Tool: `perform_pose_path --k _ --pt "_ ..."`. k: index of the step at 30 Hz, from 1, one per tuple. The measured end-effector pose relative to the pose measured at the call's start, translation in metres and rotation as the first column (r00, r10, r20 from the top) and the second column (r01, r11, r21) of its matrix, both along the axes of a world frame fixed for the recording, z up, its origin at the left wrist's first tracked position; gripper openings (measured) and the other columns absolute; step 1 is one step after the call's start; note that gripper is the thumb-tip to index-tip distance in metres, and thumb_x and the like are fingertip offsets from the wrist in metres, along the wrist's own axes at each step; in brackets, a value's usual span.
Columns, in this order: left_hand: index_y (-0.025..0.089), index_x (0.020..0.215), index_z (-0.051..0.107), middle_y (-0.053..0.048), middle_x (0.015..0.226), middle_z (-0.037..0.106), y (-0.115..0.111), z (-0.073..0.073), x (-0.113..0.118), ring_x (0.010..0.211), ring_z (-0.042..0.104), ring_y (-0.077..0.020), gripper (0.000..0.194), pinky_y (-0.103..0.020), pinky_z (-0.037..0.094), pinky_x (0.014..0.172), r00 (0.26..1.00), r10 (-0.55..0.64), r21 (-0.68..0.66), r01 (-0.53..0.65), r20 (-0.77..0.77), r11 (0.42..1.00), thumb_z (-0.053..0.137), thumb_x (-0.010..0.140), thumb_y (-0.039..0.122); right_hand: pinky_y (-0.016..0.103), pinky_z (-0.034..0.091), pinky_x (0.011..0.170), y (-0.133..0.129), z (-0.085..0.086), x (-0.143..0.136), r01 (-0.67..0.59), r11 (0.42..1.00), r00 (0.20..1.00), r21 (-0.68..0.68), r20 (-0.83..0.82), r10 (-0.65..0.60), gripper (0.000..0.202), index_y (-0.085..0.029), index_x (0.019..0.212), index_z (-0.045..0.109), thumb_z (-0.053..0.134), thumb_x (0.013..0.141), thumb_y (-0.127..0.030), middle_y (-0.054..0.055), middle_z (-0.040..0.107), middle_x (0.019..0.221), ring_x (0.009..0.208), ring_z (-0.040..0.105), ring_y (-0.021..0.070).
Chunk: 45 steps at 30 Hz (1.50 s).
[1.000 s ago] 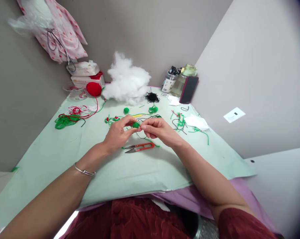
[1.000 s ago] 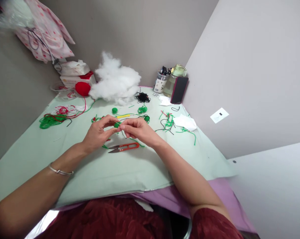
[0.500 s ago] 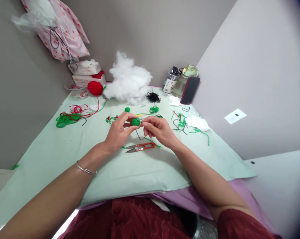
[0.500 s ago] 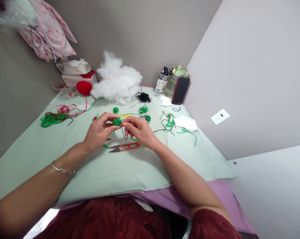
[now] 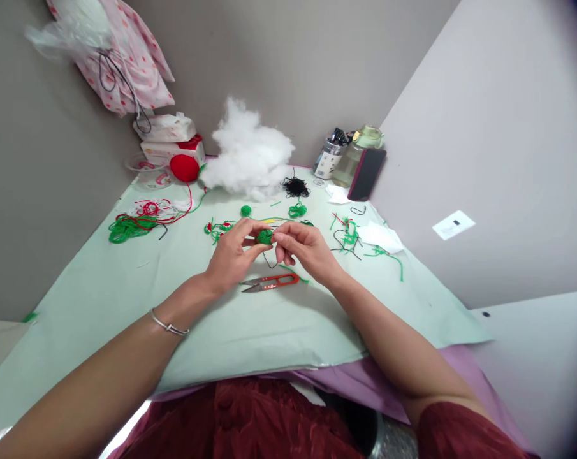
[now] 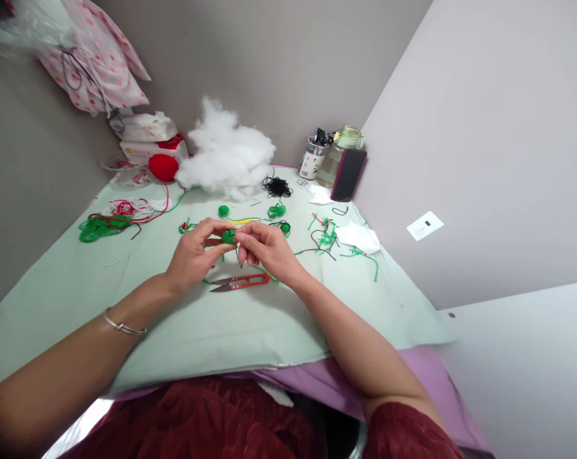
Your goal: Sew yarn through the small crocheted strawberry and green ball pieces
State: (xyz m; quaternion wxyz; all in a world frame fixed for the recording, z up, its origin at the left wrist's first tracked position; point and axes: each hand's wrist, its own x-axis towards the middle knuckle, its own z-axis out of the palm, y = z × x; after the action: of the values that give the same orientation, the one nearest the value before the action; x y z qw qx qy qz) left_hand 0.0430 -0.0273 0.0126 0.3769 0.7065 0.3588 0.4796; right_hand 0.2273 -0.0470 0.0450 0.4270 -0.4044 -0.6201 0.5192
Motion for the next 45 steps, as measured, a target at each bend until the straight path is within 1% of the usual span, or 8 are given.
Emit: perform_pose_path --k 7,11,20,24,29,35,39,45 --pt "0.022 0.102 0.070 -0.003 0.094 0.066 0.002 0.000 -0.003 0.083 0.064 -0.0180 0.018 -0.035 0.055 0.084 0.999 0.033 0.140 -0.031 -0.010 0.990 0.072 0.084 0.025 0.021 0.043 0.048 0.003 -0.002 0.001 -0.076 0.978 0.997 -0.193 -0.049 0.067 0.040 -0.015 0.097 0.064 0.077 0.081 -0.050 0.000 0.070 0.064 0.050 0.057 0.0092" --pt "0.023 0.100 0.070 -0.003 0.089 0.067 -0.001 0.000 -0.004 0.082 0.062 -0.0186 0.011 -0.033 0.050 0.077 0.996 0.044 0.253 -0.021 -0.083 0.967 0.068 0.089 0.023 0.019 0.040 0.045 0.006 -0.003 0.004 -0.132 0.954 0.989 -0.268 -0.100 0.109 0.035 -0.014 0.087 0.067 0.077 0.080 -0.047 0.001 0.070 0.064 0.047 0.054 0.0072" --pt "0.023 0.099 0.069 -0.005 0.092 0.070 -0.002 -0.001 -0.002 0.088 0.064 -0.0215 0.009 -0.035 0.050 0.081 0.968 0.137 0.385 -0.048 -0.209 0.922 0.062 0.094 0.024 0.020 0.025 0.039 0.009 -0.007 -0.005 -0.079 0.953 0.982 -0.292 -0.189 0.024 0.035 -0.015 0.068 0.061 0.082 0.073 -0.042 -0.004 0.057 0.049 0.040 0.039 0.0045" --pt "0.023 0.114 0.066 -0.005 0.103 0.071 -0.002 -0.001 -0.001 0.091 0.066 -0.0197 0.022 -0.034 0.053 0.084 0.985 0.137 0.352 -0.091 -0.108 0.932 0.066 0.092 0.023 0.019 0.025 0.040 0.011 -0.006 -0.005 -0.104 0.957 0.971 -0.270 -0.235 0.039 0.034 -0.014 0.078 0.066 0.083 0.073 -0.043 -0.005 0.057 0.051 0.040 0.038 0.0044" --pt "0.022 0.108 0.068 -0.003 0.094 0.070 -0.001 -0.002 -0.001 0.088 0.066 -0.0182 0.016 -0.031 0.053 0.079 0.989 0.110 0.424 -0.058 -0.099 0.904 0.065 0.093 0.021 0.019 0.028 0.042 0.008 -0.008 -0.004 -0.092 0.977 0.982 -0.192 -0.178 0.057 0.033 -0.013 0.084 0.066 0.079 0.078 -0.043 -0.004 0.059 0.051 0.043 0.041 0.0052" --pt "0.021 0.104 0.070 -0.004 0.094 0.068 0.006 -0.007 -0.001 0.084 0.065 -0.0176 0.015 -0.032 0.054 0.081 0.996 0.073 0.258 -0.058 -0.047 0.964 0.068 0.089 0.021 0.019 0.029 0.043 0.009 -0.015 -0.009 -0.021 0.977 0.992 -0.212 -0.127 -0.007 0.033 -0.014 0.079 0.063 0.076 0.080 -0.044 -0.004 0.058 0.054 0.044 0.042 0.0047" --pt "0.022 0.110 0.068 -0.004 0.102 0.067 0.010 -0.007 -0.004 0.082 0.064 -0.0151 0.028 -0.031 0.054 0.081 0.995 0.067 0.116 -0.075 0.076 0.990 0.073 0.083 0.019 0.019 0.032 0.044 0.007 -0.007 -0.006 -0.001 0.985 0.997 -0.175 -0.079 -0.013 0.034 -0.015 0.093 0.066 0.076 0.080 -0.044 -0.004 0.061 0.055 0.045 0.046 0.0060" --pt "0.021 0.101 0.071 -0.002 0.096 0.063 0.014 -0.008 -0.008 0.077 0.062 -0.0139 0.022 -0.031 0.054 0.078 0.992 0.098 0.072 -0.104 0.082 0.992 0.074 0.079 0.018 0.019 0.033 0.043 -0.001 0.004 -0.004 0.062 0.995 0.995 -0.078 -0.075 -0.068 0.031 -0.015 0.083 0.064 0.075 0.082 -0.044 -0.004 0.060 0.052 0.044 0.046 0.0064"
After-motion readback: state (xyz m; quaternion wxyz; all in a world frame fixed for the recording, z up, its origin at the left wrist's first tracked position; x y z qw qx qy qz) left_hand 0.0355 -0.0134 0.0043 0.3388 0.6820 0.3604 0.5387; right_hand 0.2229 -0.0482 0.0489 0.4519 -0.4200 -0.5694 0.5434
